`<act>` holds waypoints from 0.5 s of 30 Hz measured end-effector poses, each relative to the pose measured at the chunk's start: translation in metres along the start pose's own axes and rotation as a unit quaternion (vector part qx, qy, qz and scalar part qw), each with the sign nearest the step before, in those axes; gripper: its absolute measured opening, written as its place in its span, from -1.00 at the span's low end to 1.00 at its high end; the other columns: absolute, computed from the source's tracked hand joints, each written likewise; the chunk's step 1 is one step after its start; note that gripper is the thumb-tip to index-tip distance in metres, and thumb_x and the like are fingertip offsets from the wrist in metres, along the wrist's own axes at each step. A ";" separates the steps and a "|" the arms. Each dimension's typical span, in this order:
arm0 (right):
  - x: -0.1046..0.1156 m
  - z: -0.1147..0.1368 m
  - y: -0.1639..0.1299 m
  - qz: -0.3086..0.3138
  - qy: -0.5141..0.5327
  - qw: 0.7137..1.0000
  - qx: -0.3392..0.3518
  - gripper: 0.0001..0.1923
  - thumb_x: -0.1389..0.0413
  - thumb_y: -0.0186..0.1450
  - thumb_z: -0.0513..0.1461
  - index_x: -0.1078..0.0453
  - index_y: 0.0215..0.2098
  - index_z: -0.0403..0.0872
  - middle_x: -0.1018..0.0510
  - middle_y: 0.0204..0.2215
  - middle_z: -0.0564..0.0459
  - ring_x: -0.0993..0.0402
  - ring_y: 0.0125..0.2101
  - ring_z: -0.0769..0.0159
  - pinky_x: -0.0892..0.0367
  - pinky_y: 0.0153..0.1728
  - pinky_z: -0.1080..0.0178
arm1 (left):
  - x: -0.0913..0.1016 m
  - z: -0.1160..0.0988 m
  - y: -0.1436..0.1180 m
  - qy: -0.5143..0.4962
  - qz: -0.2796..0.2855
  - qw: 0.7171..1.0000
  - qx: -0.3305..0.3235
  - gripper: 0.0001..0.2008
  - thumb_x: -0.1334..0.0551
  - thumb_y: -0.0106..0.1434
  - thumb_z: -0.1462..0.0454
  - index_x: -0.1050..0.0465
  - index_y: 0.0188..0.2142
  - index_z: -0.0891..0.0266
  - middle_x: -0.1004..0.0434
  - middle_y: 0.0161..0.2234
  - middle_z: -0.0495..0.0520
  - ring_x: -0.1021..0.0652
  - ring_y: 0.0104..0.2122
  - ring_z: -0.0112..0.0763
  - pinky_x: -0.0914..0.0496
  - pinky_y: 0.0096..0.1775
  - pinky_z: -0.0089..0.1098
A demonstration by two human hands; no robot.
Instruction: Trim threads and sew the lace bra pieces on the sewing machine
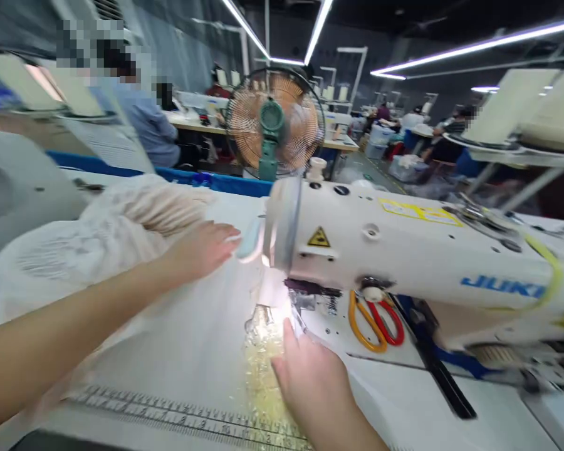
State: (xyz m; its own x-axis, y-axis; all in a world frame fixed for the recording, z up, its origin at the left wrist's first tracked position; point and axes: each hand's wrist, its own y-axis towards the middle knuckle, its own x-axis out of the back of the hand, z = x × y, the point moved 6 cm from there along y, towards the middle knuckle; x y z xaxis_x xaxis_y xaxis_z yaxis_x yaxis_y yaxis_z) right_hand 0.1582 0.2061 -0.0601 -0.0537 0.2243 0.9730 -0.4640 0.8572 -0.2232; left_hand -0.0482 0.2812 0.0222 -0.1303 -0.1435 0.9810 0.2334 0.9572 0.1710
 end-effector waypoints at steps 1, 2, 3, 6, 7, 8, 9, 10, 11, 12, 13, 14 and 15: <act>-0.006 -0.001 -0.004 -0.020 -0.004 1.000 0.007 -0.50 0.06 0.25 -0.17 -0.12 0.15 -0.12 -0.49 -0.39 -0.03 -0.45 -0.36 0.16 -0.28 -0.47 0.23 | 0.018 0.019 -0.015 0.039 -0.005 0.998 0.051 -0.66 0.07 0.23 0.28 -0.34 -0.07 0.21 -0.28 0.01 0.06 -0.24 0.05 -0.32 -0.04 0.12 -0.24; -0.011 -0.002 -0.008 -0.048 -0.002 0.999 0.023 -0.53 0.06 0.25 -0.16 -0.17 0.12 -0.11 -0.49 -0.37 -0.03 -0.45 -0.34 0.18 -0.29 -0.43 0.24 | 0.038 0.041 -0.033 0.071 -0.018 0.991 0.113 -0.63 0.09 0.24 0.27 -0.33 -0.06 0.32 -0.27 0.01 0.17 -0.24 0.04 -0.21 -0.05 0.08 -0.14; -0.014 -0.003 -0.012 -0.080 0.004 0.996 0.036 -0.56 0.07 0.25 -0.16 -0.21 0.08 -0.11 -0.48 -0.38 -0.03 -0.44 -0.33 0.19 -0.29 -0.40 0.24 | 0.057 0.063 -0.053 0.100 -0.040 0.977 0.184 -0.59 0.12 0.24 0.25 -0.31 -0.07 0.46 -0.25 -0.02 0.32 -0.22 0.02 -0.06 -0.05 0.03 -0.02; -0.022 -0.003 -0.023 -0.137 0.026 0.989 0.050 -0.60 0.12 0.27 -0.14 -0.27 0.01 -0.12 -0.46 -0.43 0.01 -0.42 -0.35 0.23 -0.29 -0.39 0.25 | 0.097 0.121 -0.113 0.123 -0.057 0.915 0.380 -0.38 0.08 0.19 0.04 -0.27 -0.08 0.65 -0.21 -0.08 0.55 -0.24 -0.07 0.20 -0.10 -0.18 0.16; -0.023 -0.003 -0.026 -0.139 0.031 0.989 0.048 -0.61 0.12 0.28 -0.14 -0.28 0.00 -0.12 -0.44 -0.44 0.02 -0.41 -0.36 0.24 -0.28 -0.41 0.25 | 0.099 0.136 -0.128 0.094 -0.026 0.903 0.418 -0.39 0.02 0.15 0.00 -0.33 -0.16 0.61 -0.29 -0.18 0.46 -0.30 -0.15 0.09 -0.19 -0.21 0.07; -0.024 -0.002 -0.029 -0.135 0.034 0.989 0.043 -0.61 0.13 0.28 -0.14 -0.28 0.00 -0.12 -0.43 -0.45 0.02 -0.39 -0.37 0.25 -0.27 -0.42 0.25 | 0.101 0.145 -0.138 0.075 -0.013 0.901 0.428 -0.48 -0.05 0.11 0.03 -0.38 -0.25 0.54 -0.35 -0.28 0.32 -0.35 -0.24 -0.09 -0.24 -0.22 -0.08; -0.023 -0.001 -0.031 -0.130 0.036 0.990 0.037 -0.61 0.13 0.28 -0.15 -0.27 0.00 -0.12 -0.42 -0.46 0.03 -0.39 -0.38 0.25 -0.26 -0.44 0.26 | 0.102 0.151 -0.146 0.056 -0.009 0.901 0.430 -0.57 -0.12 0.07 0.07 -0.41 -0.32 0.47 -0.36 -0.37 0.18 -0.35 -0.33 -0.28 -0.26 -0.23 -0.26; -0.022 0.000 -0.032 -0.125 0.037 0.991 0.033 -0.62 0.13 0.28 -0.15 -0.28 -0.01 -0.12 -0.42 -0.46 0.02 -0.38 -0.38 0.24 -0.25 -0.44 0.25 | 0.105 0.155 -0.151 0.041 -0.017 0.901 0.431 -0.63 -0.15 0.05 0.10 -0.41 -0.36 0.43 -0.32 -0.44 0.08 -0.31 -0.41 -0.43 -0.24 -0.29 -0.42; -0.019 0.001 -0.033 -0.123 0.038 0.991 0.029 -0.63 0.13 0.28 -0.16 -0.28 -0.02 -0.12 -0.42 -0.45 0.01 -0.38 -0.37 0.23 -0.25 -0.43 0.24 | 0.109 0.156 -0.155 0.032 -0.041 0.901 0.432 -0.66 -0.15 0.05 0.11 -0.40 -0.35 0.40 -0.27 -0.48 0.02 -0.25 -0.47 -0.52 -0.18 -0.37 -0.54; -0.017 0.001 -0.034 -0.124 0.041 0.991 0.026 -0.63 0.13 0.28 -0.17 -0.29 -0.02 -0.13 -0.43 -0.43 0.00 -0.37 -0.36 0.21 -0.24 -0.43 0.23 | 0.116 0.154 -0.158 0.023 -0.072 0.897 0.436 -0.67 -0.14 0.06 0.12 -0.38 -0.32 0.38 -0.22 -0.49 -0.02 -0.19 -0.51 -0.58 -0.09 -0.43 -0.61; -0.014 0.002 -0.035 -0.126 0.047 0.991 0.026 -0.63 0.14 0.27 -0.17 -0.29 -0.03 -0.13 -0.43 -0.42 -0.02 -0.37 -0.36 0.20 -0.24 -0.43 0.23 | 0.124 0.150 -0.161 0.016 -0.108 0.891 0.440 -0.67 -0.12 0.08 0.12 -0.36 -0.28 0.37 -0.18 -0.50 -0.04 -0.13 -0.52 -0.60 -0.02 -0.47 -0.63; -0.011 0.003 -0.037 -0.131 0.058 0.989 0.024 -0.63 0.14 0.27 -0.17 -0.29 -0.03 -0.13 -0.43 -0.40 -0.04 -0.37 -0.35 0.19 -0.24 -0.42 0.22 | 0.132 0.144 -0.162 0.016 -0.142 0.885 0.444 -0.67 -0.10 0.11 0.13 -0.33 -0.24 0.36 -0.15 -0.49 -0.05 -0.10 -0.53 -0.61 0.04 -0.49 -0.64; -0.008 0.004 -0.040 -0.137 0.075 0.987 0.021 -0.62 0.15 0.27 -0.16 -0.29 -0.04 -0.14 -0.43 -0.39 -0.05 -0.36 -0.35 0.18 -0.24 -0.42 0.21 | 0.140 0.137 -0.164 -0.011 -0.182 0.876 0.446 -0.68 -0.11 0.11 0.15 -0.31 -0.23 0.35 -0.12 -0.50 -0.05 -0.08 -0.54 -0.62 0.07 -0.51 -0.65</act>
State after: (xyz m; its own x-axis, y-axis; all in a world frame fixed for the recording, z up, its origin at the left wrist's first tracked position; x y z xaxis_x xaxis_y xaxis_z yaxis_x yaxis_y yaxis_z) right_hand 0.1734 0.1680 -0.0583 0.2089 0.0549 0.9764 -0.4793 0.8760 0.0533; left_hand -0.2363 0.1389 0.1187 -0.0599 -0.4851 0.8724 -0.6716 0.6662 0.3243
